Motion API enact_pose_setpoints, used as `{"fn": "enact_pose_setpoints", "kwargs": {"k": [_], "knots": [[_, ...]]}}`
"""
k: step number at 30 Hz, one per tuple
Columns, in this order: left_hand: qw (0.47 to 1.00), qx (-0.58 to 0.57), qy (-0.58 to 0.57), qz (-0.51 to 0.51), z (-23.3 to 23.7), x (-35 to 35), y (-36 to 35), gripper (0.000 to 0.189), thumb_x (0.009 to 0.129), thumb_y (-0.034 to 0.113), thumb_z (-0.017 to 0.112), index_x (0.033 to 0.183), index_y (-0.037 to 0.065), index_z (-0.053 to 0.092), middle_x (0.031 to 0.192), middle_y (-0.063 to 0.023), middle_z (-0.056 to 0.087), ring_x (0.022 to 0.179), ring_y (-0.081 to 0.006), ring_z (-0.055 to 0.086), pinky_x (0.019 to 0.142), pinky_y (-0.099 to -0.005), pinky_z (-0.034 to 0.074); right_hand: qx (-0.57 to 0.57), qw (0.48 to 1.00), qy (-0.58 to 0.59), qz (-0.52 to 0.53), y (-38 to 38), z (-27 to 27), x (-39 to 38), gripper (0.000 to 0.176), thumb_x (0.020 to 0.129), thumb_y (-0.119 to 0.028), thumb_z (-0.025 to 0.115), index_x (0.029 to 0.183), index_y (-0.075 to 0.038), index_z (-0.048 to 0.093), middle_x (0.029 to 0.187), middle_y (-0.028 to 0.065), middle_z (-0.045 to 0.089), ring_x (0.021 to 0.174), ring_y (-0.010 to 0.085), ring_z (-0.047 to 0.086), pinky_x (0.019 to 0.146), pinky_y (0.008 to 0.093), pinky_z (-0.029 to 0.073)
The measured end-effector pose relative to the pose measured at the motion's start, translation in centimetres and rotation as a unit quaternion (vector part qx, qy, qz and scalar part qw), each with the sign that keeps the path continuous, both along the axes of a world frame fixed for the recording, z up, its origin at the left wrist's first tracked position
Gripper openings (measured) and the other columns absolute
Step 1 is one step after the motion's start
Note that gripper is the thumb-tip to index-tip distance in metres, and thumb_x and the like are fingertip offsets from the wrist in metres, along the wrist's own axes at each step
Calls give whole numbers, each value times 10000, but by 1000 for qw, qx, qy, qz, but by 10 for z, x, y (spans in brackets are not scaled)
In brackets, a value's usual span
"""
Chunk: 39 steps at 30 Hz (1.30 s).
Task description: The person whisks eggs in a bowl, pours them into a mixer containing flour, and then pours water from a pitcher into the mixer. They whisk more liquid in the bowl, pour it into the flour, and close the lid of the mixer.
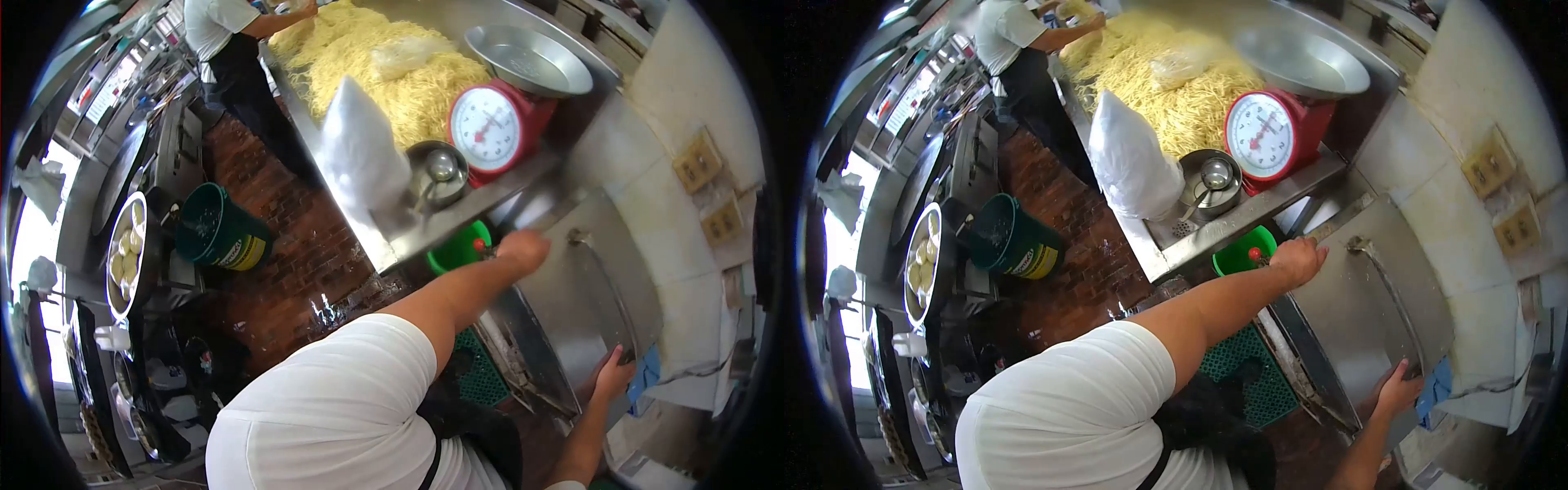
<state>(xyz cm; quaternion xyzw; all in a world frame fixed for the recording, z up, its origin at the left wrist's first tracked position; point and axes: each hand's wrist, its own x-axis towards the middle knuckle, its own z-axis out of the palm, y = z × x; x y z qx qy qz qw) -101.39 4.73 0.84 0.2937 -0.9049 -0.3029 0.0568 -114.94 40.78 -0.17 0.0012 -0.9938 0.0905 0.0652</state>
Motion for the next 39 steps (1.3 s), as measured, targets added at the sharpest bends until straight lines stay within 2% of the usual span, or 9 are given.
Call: {"fn": "enact_pose_setpoints", "kwargs": {"k": [9,12,17,20,28,30,32,34,39], "knots": [[998,48,-22,31,1,-3,3,562,923,494,388,1033,-23,580,1004,-233,637,963,-359,622,859,-440,486,52,996,68,-22,5,-15,-17,829,873,-634,404,1298,78,412,1354,242,403,1228,398,420,981,496,372],[997,51,-31,43,-5,-6,4,564,923,498,387,1034,-20,580,1011,-232,638,969,-359,620,862,-442,483,38,996,-71,-47,3,-2,-21,824,900,-595,384,1361,84,320,1433,269,304,1333,383,303,1040,484,333],[998,45,-27,42,-7,-9,3,570,921,502,388,1027,-25,577,1010,-238,636,977,-361,618,865,-442,480,-63,991,-84,-86,-1,10,-34,599,942,-435,380,1319,28,425,1324,243,462,1200,377,470,979,441,401],[998,29,-32,37,-13,-12,2,575,922,505,386,1032,-29,572,1007,-244,634,974,-364,618,859,-439,483,-55,996,-19,-66,8,-7,-47,530,941,-386,396,1307,-8,456,1304,196,499,1179,365,491,965,429,410],[997,49,-47,37,3,-8,7,571,920,501,394,1068,-20,573,1034,-221,635,994,-350,613,871,-441,478,-17,999,-31,-40,36,-36,-81,475,938,-322,416,1308,-29,471,1294,170,523,1166,365,509,956,434,420],[996,68,-45,48,-1,-6,6,550,914,490,409,1069,-7,585,1041,-212,635,999,-345,611,868,-439,481,16,998,-46,-34,58,-67,-109,481,940,-350,411,1291,-32,493,1275,166,541,1146,374,520,942,438,428],[995,79,-22,64,-3,-3,6,537,906,484,427,1061,-1,595,1040,-204,637,994,-342,613,866,-437,484,-24,997,-61,-42,34,-33,-85,504,939,-397,407,1283,-42,508,1283,165,536,1141,375,521,941,438,424],[994,80,-8,76,1,3,6,534,901,483,438,1055,-2,599,1037,-199,639,988,-340,615,865,-436,485,-26,998,-21,-46,63,-72,-119,556,915,-447,402,1214,-3,552,1213,222,566,1095,414,539,900,474,437],[994,77,-12,73,6,2,7,528,895,472,462,1067,-7,602,1030,-186,643,984,-328,620,856,-432,495,-36,998,-16,-45,41,-42,-91,580,909,-473,407,1203,3,561,1205,230,569,1097,415,537,900,479,435]]}}
